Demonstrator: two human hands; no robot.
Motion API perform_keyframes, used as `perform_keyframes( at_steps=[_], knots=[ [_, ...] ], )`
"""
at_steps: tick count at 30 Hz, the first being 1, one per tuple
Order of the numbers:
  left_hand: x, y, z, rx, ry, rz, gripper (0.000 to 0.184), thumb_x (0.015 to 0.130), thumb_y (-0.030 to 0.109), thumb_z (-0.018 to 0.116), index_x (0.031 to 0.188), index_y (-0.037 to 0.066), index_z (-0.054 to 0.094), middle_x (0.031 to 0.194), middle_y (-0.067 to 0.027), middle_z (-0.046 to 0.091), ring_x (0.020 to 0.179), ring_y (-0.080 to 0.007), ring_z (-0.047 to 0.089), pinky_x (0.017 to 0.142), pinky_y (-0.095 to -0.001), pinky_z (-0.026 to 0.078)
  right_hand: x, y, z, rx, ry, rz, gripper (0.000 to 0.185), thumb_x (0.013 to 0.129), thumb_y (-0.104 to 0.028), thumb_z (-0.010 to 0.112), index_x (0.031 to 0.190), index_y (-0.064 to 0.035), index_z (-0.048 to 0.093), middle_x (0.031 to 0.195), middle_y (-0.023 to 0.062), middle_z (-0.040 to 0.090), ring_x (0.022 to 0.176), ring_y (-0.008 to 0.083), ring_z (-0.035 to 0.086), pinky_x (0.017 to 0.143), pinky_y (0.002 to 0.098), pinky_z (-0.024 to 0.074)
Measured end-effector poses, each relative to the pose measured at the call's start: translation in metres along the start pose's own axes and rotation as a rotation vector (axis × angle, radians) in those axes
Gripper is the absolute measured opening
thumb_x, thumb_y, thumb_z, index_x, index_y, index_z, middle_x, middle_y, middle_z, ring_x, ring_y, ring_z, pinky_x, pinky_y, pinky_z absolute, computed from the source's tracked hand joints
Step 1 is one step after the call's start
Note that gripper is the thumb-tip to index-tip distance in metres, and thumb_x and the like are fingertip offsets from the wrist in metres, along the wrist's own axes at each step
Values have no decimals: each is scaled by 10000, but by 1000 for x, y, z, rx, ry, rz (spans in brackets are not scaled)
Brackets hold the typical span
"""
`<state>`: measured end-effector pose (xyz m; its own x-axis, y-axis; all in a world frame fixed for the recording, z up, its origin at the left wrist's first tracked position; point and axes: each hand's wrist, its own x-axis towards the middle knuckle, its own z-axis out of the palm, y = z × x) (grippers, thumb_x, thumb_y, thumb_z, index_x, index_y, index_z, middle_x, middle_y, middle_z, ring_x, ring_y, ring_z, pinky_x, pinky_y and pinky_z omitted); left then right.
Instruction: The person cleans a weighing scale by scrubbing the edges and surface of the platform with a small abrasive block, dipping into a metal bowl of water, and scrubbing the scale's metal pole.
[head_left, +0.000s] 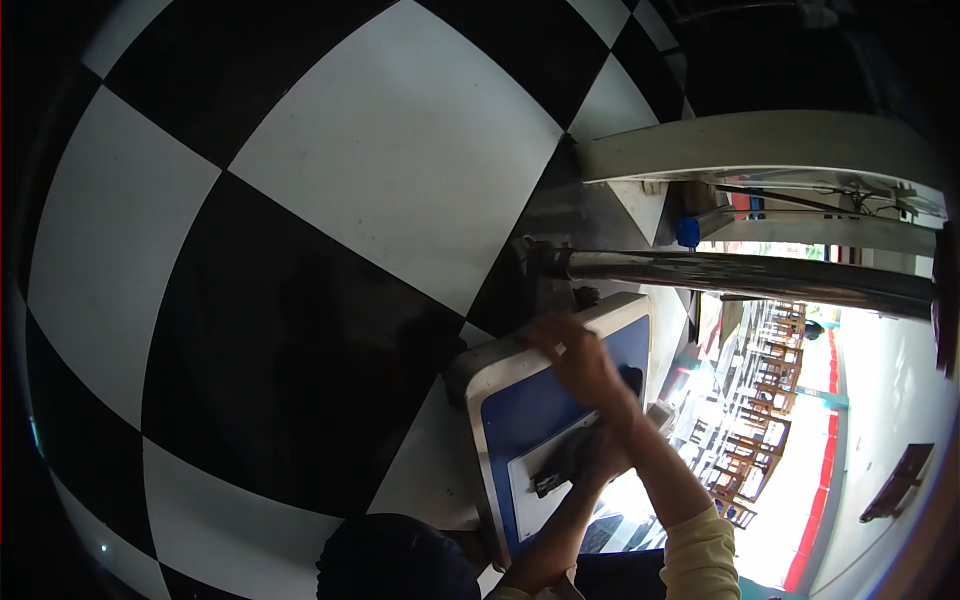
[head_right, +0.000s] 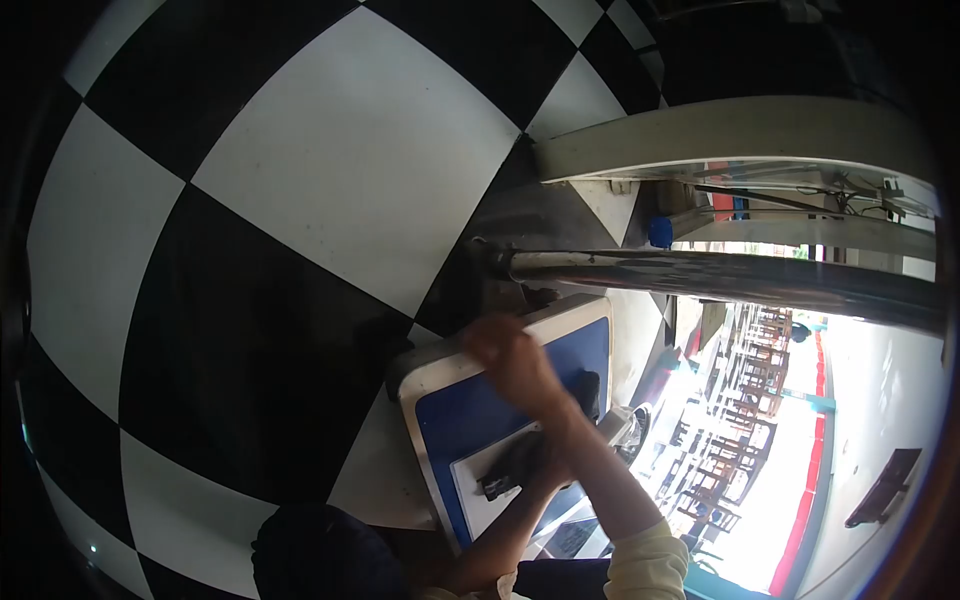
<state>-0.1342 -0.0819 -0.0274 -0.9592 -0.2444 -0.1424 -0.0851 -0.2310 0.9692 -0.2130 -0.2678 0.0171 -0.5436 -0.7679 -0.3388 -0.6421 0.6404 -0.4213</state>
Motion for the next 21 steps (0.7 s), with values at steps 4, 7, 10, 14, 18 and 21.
perform_keyframes(
  at_steps=[4,7,10,14,18,21],
  knots=[
    [-5,7,-15,-149,30,-6,579,811,454,668,1218,57,561,1165,-228,591,1095,-385,566,908,-473,458,0,-14,1,-13,-21,-89,174,898,-128,612,1017,-37,698,1050,153,663,1006,331,616,901,407,488],
    [3,36,-56,-220,-90,-109,560,803,437,683,1196,54,572,1124,-222,608,1091,-380,568,919,-465,450,9,3,-17,-75,-33,55,169,890,-109,616,1018,-39,699,1023,148,669,1037,320,615,940,400,485],
    [4,25,-41,-182,-57,-69,555,801,430,694,1195,60,573,1115,-213,612,1076,-366,574,918,-457,451,1,-34,8,5,-44,-48,161,881,-96,620,1006,-37,703,983,144,677,1054,302,615,972,389,485],
    [4,13,-26,-140,2,-24,548,798,421,710,1194,67,575,1103,-200,618,1056,-348,583,916,-446,452,11,-37,10,25,-117,-172,181,869,-42,600,1022,-33,696,1054,132,680,1047,297,628,1017,421,448],
    [0,1,-11,99,170,51,542,795,411,725,1193,75,577,1091,-187,625,1037,-330,592,915,-435,453,12,-20,7,3,-112,46,182,856,-30,607,1014,-40,697,1025,120,688,1031,297,632,1031,432,437],
    [-2,-12,14,368,407,185,536,800,392,746,1204,85,573,1091,-163,630,1005,-293,605,907,-414,462,15,-52,23,85,-161,-234,179,873,-33,589,1011,-45,703,1004,123,692,1015,295,636,1020,431,446]
  ],
)
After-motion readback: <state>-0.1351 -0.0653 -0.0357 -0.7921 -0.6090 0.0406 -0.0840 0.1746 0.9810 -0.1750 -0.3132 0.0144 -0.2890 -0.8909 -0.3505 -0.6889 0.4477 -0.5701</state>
